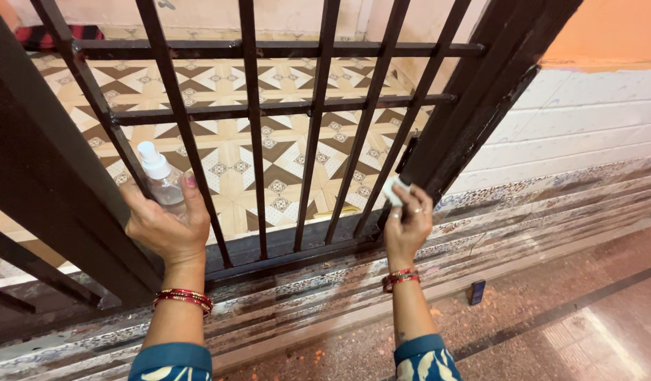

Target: The person sprays a cleaning solution onto a metal gate and wipes the bars with a cloth. The person repeatedly sprays and wipes different sections of the gate, focusing on the lower horizontal bar and vertical bars.

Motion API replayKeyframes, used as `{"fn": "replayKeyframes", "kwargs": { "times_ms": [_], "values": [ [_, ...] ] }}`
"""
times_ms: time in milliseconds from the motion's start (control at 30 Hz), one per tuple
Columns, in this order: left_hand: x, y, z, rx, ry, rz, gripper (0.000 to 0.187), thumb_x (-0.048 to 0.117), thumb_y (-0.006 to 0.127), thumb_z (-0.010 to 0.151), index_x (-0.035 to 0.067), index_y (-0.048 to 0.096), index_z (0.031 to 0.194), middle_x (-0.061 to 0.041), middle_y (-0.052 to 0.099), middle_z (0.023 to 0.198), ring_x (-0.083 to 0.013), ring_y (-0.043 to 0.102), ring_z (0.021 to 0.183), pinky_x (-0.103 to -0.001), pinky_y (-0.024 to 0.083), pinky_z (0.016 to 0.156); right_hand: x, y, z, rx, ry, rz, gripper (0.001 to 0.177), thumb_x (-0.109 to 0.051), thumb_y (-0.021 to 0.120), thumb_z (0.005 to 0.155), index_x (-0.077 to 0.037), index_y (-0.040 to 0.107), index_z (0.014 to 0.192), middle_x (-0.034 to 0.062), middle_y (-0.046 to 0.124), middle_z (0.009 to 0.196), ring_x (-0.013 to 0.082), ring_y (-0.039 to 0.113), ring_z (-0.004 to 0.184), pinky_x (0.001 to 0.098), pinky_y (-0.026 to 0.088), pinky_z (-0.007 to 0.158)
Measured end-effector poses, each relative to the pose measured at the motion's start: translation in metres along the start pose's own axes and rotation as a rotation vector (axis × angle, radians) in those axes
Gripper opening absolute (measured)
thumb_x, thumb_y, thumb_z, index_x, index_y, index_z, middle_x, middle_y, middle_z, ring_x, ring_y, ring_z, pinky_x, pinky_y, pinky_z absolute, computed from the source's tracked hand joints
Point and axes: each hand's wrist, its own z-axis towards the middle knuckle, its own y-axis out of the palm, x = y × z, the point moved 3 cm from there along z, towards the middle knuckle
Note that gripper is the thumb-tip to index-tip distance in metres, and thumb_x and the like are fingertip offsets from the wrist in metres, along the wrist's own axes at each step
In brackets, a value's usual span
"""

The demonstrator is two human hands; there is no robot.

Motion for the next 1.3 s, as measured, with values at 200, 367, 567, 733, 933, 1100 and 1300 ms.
{"fn": "replayKeyframes", "kwargs": {
  "times_ms": [200, 367, 567, 733, 933, 1100, 1300],
  "values": [
    [0.0, 0.001, -0.001, -0.016, -0.02, 0.001, 0.062, 0.053, 0.066, 0.111, -0.005, 0.048, 0.121, -0.019, 0.067, 0.086, -0.041, 0.073, 0.082, -0.048, 0.058, 0.075, 0.031, -0.01, -0.059, -0.17, 0.301, -0.08, 0.042, 0.011, 0.06, 0.083, -0.015, 0.079, 0.109, 0.0102, 0.066, 0.128, 0.0261, 0.063, 0.085, 0.034, 0.053, 0.068],
    [0.002, -0.001, 0.001, -0.001, -0.002, 0.004, 0.061, 0.054, 0.066, 0.112, -0.004, 0.049, 0.121, -0.018, 0.068, 0.087, -0.0397, 0.074, 0.083, -0.047, 0.058, 0.075, 0.019, -0.029, -0.087, -0.187, 0.055, -0.087, 0.038, 0.005, 0.061, 0.089, -0.011, 0.075, 0.121, 0.0154, 0.07, 0.122, 0.0255, 0.069, 0.108, 0.0351, 0.057, 0.091],
    [0.007, -0.004, 0.004, 0.004, -0.016, -0.016, 0.057, 0.049, 0.071, 0.108, -0.003, 0.053, 0.121, -0.018, 0.069, 0.094, -0.04, 0.075, 0.087, -0.046, 0.059, 0.075, 0.014, -0.011, -0.138, -0.266, 0.366, -0.303, 0.04, -0.01, 0.066, 0.094, -0.018, 0.065, 0.132, 0.012, 0.073, 0.125, 0.0258, 0.071, 0.102, 0.0393, 0.058, 0.083],
    [0.01, -0.005, 0.007, 0.004, -0.035, -0.072, 0.056, 0.045, 0.07, 0.103, -0.004, 0.053, 0.124, -0.019, 0.07, 0.094, -0.0389, 0.075, 0.087, -0.045, 0.059, 0.074, -0.034, 0.02, -0.159, -0.381, -0.241, -0.419, 0.058, 0.003, 0.065, 0.076, -0.011, 0.064, 0.133, 0.0143, 0.068, 0.134, 0.0355, 0.055, 0.133, 0.0554, 0.037, 0.115],
    [0.012, -0.005, 0.008, 0.017, -0.042, -0.062, 0.052, 0.043, 0.071, 0.099, -0.002, 0.055, 0.119, -0.021, 0.069, 0.092, -0.0416, 0.073, 0.085, -0.048, 0.058, 0.073, -0.087, 0.088, -0.197, -0.559, -0.488, -0.329, 0.054, 0.013, 0.058, 0.078, -0.003, 0.066, 0.129, 0.0184, 0.062, 0.145, 0.0287, 0.054, 0.141, 0.0497, 0.033, 0.126],
    [0.014, -0.006, 0.011, 0.025, -0.052, -0.09, 0.049, 0.042, 0.073, 0.096, 0.0, 0.056, 0.115, -0.022, 0.069, 0.089, -0.0432, 0.072, 0.083, -0.048, 0.057, 0.07, -0.156, 0.129, -0.211, -0.771, -0.464, -0.087, 0.032, -0.001, 0.064, 0.071, -0.001, 0.068, 0.103, 0.0327, 0.06, 0.137, 0.0413, 0.056, 0.129, 0.052, 0.039, 0.114],
    [0.013, -0.005, 0.01, 0.006, -0.062, -0.095, 0.051, 0.043, 0.074, 0.097, -0.001, 0.055, 0.116, -0.022, 0.069, 0.088, -0.0436, 0.071, 0.082, -0.048, 0.056, 0.068, -0.177, 0.151, -0.211, -1.136, -0.37, -0.018, 0.027, -0.022, 0.065, 0.089, -0.003, 0.071, 0.107, 0.0186, 0.066, 0.112, 0.037, 0.059, 0.113, 0.0481, 0.041, 0.104]
  ]
}}
